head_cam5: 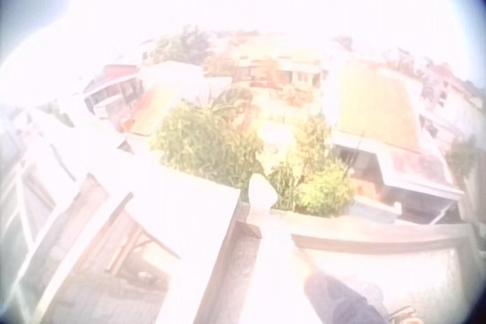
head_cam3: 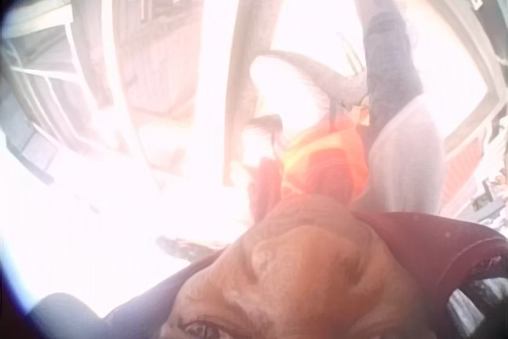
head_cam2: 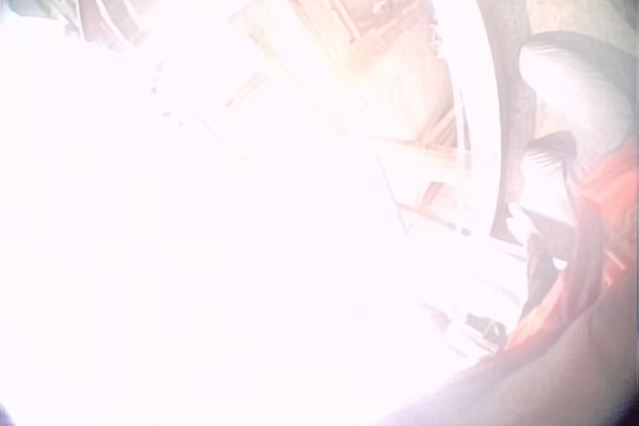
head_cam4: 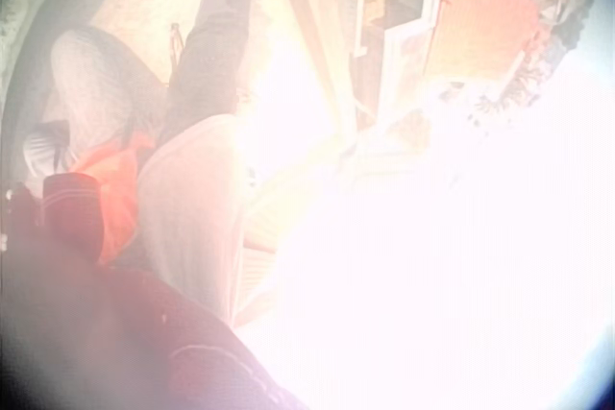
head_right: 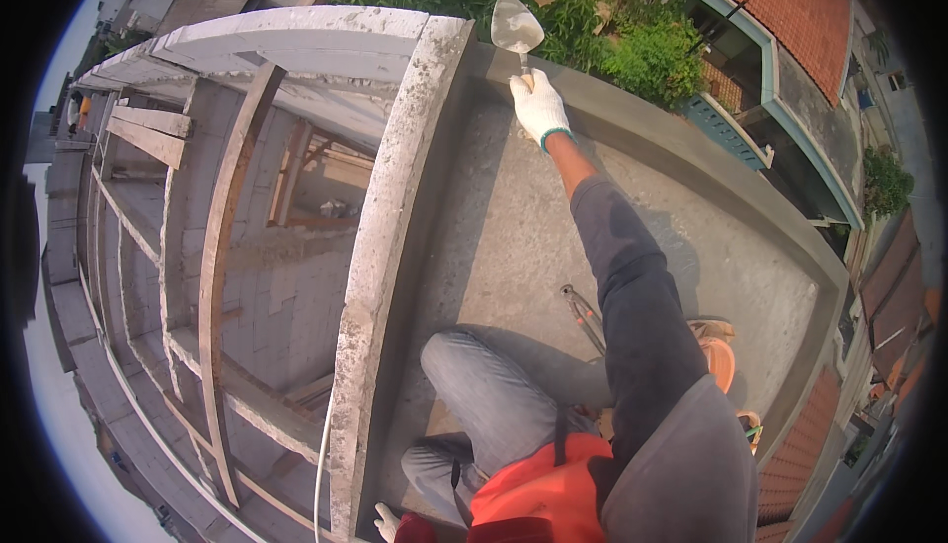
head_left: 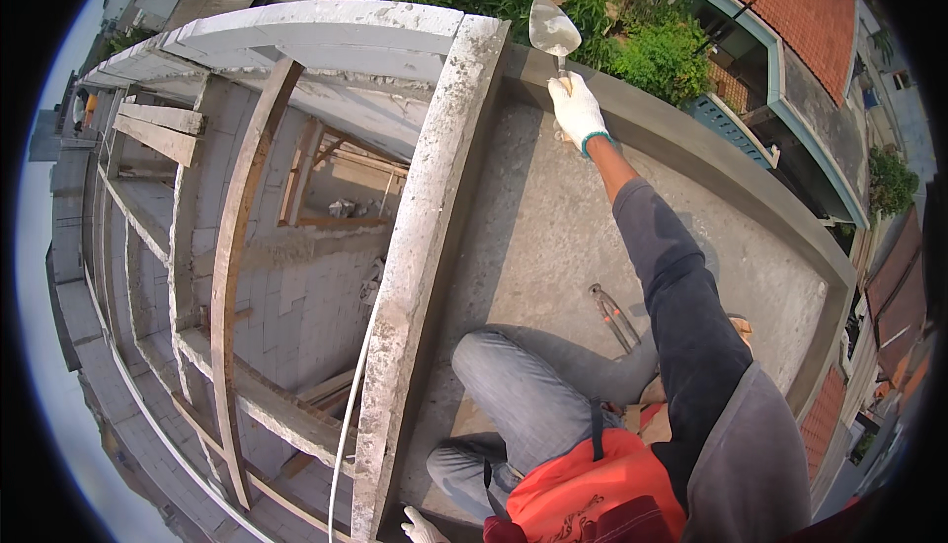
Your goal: The person applies a white plaster-like substance to a concrete roof beam using a trowel. They smooth the surface along the beam and occasionally use a brush to clean or refine the edges.
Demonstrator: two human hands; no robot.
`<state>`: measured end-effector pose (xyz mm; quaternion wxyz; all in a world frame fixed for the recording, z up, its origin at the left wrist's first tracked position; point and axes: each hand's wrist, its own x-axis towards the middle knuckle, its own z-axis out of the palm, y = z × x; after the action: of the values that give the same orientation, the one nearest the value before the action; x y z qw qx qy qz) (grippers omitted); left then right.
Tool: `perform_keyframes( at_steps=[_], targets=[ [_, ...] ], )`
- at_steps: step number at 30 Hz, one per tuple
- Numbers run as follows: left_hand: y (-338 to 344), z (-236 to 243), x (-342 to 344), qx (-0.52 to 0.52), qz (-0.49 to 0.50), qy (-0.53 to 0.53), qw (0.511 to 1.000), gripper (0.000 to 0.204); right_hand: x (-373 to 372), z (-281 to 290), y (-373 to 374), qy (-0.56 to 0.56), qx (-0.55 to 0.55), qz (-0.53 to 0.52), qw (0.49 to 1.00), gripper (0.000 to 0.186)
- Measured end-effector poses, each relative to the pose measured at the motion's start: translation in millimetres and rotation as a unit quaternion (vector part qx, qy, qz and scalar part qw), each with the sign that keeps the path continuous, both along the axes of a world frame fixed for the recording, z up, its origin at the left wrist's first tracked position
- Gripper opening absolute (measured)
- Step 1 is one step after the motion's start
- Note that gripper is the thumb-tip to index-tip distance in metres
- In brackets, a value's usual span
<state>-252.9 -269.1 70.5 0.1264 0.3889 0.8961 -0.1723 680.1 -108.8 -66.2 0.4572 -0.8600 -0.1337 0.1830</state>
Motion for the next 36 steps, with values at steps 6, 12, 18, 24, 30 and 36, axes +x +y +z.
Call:
perform_keyframes(
  at_steps=[6,12,18,24,30,36],
  targets=[
    [-23.9,3.7,-34.6,-0.049,-0.137,-0.045,0.988,0.1,-20.9,14.7,6.6,0.064,0.013,0.008,0.998,0.052],
    [-18.5,-4.8,-17.9,-0.004,-0.02,-0.01,1.0,0.084,-5.9,2.5,2.4,0.017,-0.024,0.063,0.998,0.053],
    [-28.0,-29.0,-33.8,0.055,-0.187,0.009,0.981,0.053,-2.7,-5.6,-5.2,0.019,0.02,-0.012,1.0,0.057],
    [-45.8,-42.6,-44.4,0.123,-0.241,0.019,0.962,0.039,-31.7,19.8,-9.8,-0.071,-0.077,0.121,0.987,0.056],
    [-37.6,-27.1,-37.9,0.041,-0.228,0.006,0.973,0.046,-36.6,13.8,-7.5,-0.062,-0.094,0.135,0.984,0.061],
    [-19.2,-14.9,-29.7,-0.066,-0.162,-0.019,0.984,0.083,-33.9,15.9,-17.9,-0.003,-0.045,0.073,0.996,0.061]
  ],
)
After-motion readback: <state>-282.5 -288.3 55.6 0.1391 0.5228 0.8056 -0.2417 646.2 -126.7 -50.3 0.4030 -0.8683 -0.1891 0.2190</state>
